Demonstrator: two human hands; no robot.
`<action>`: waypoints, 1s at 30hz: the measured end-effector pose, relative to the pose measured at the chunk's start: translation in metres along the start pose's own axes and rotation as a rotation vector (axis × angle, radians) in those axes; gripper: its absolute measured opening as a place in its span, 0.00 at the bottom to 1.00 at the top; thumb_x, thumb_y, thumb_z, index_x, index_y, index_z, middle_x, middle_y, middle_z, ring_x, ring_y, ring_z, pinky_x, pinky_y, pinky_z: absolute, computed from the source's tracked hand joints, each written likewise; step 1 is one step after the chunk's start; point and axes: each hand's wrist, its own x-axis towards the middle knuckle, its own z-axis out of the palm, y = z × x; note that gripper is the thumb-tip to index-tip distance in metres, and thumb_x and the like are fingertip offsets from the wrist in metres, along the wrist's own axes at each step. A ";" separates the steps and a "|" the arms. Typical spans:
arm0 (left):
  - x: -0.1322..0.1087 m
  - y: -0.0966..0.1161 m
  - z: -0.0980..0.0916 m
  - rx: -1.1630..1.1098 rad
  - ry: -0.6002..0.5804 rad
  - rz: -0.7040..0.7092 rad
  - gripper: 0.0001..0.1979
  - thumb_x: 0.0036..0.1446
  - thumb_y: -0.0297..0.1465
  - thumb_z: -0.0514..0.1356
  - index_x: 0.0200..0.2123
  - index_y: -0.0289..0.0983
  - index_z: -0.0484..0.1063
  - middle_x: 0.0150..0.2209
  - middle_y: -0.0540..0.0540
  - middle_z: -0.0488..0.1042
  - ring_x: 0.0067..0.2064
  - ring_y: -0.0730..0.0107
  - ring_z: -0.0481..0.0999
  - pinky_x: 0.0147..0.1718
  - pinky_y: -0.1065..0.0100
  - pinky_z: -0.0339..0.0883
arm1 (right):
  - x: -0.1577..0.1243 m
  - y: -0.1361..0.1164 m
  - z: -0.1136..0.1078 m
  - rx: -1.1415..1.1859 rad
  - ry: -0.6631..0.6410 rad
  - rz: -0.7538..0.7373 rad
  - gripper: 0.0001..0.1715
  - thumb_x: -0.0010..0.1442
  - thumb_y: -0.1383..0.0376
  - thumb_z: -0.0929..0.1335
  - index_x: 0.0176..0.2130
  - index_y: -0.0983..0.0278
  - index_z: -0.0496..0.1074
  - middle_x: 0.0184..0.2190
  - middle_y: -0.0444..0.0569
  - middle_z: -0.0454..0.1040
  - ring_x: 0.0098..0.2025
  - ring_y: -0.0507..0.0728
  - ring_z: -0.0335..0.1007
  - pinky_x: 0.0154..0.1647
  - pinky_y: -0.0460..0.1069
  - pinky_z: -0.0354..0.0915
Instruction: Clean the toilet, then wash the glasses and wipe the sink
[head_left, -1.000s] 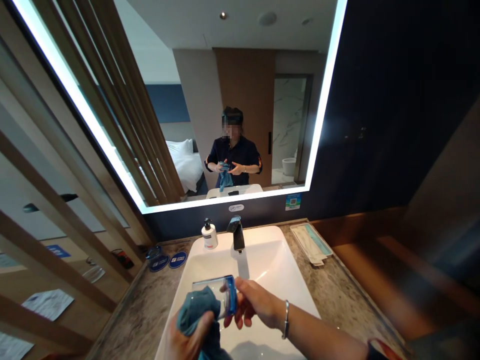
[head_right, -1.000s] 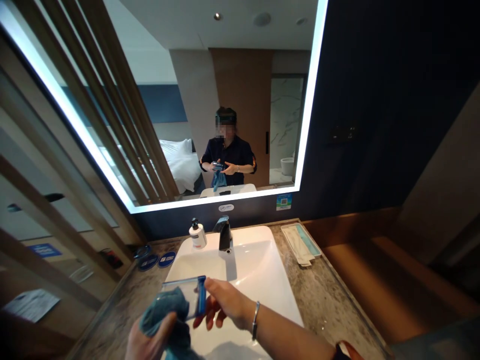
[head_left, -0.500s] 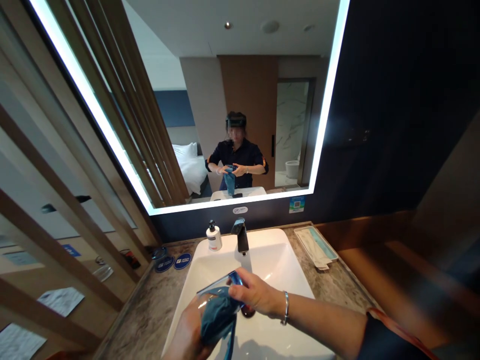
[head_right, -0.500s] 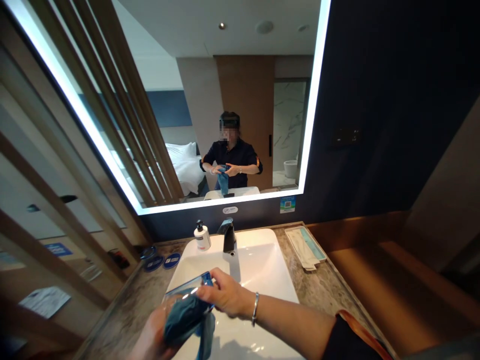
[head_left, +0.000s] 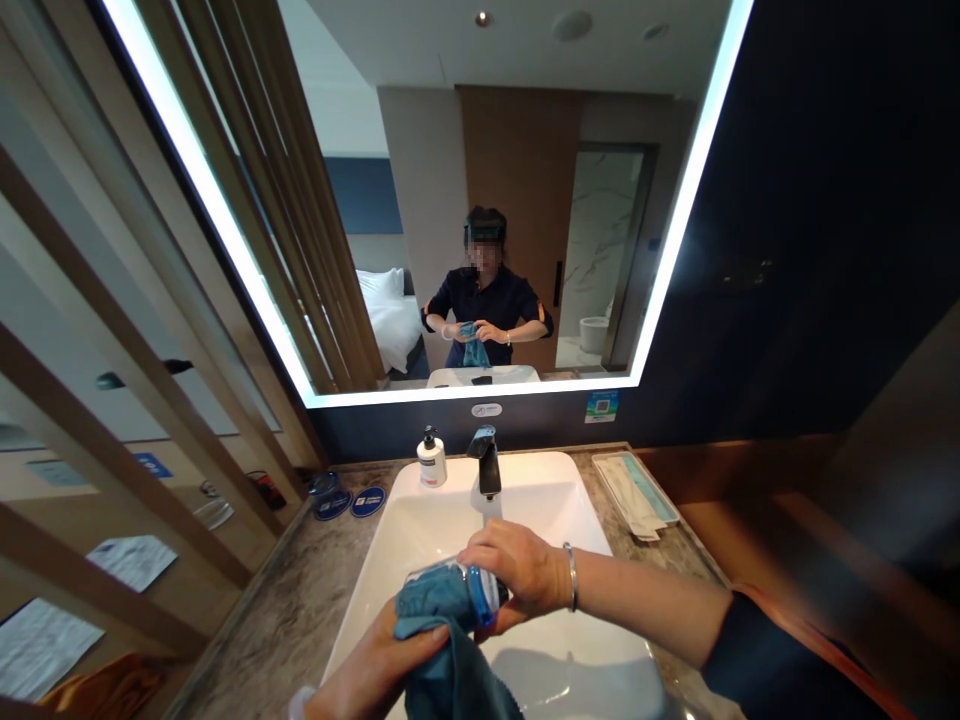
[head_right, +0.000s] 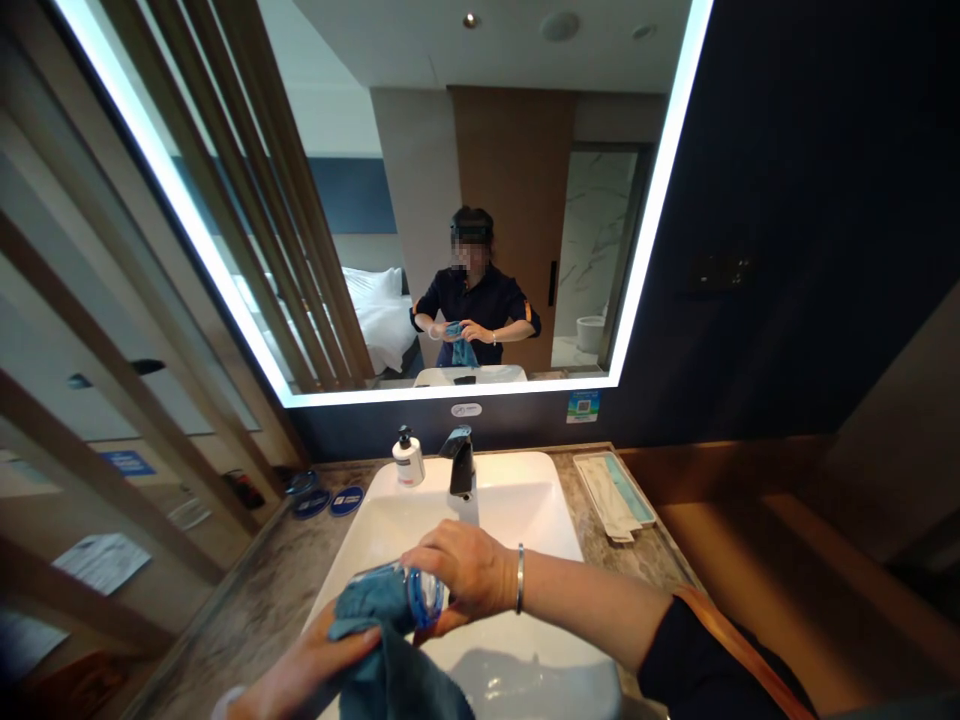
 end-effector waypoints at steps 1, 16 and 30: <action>0.000 0.000 -0.002 0.043 0.025 -0.002 0.23 0.53 0.40 0.68 0.51 0.41 0.77 0.47 0.44 0.79 0.48 0.54 0.77 0.54 0.59 0.68 | -0.002 0.000 -0.002 0.014 -0.016 0.029 0.53 0.52 0.37 0.71 0.63 0.65 0.58 0.47 0.62 0.74 0.47 0.64 0.72 0.46 0.57 0.68; 0.015 -0.006 0.022 0.145 0.205 0.122 0.11 0.48 0.42 0.69 0.29 0.40 0.79 0.30 0.43 0.77 0.32 0.60 0.74 0.33 0.64 0.73 | 0.009 -0.023 0.007 1.110 -0.099 1.190 0.39 0.54 0.37 0.69 0.52 0.60 0.61 0.29 0.41 0.66 0.24 0.49 0.66 0.20 0.42 0.62; 0.004 -0.008 0.013 -0.156 0.322 0.034 0.24 0.57 0.43 0.65 0.53 0.38 0.72 0.52 0.44 0.77 0.56 0.53 0.73 0.53 0.62 0.70 | 0.017 -0.001 0.004 -0.209 -0.015 0.118 0.39 0.61 0.41 0.65 0.57 0.67 0.64 0.41 0.59 0.72 0.39 0.60 0.66 0.39 0.53 0.67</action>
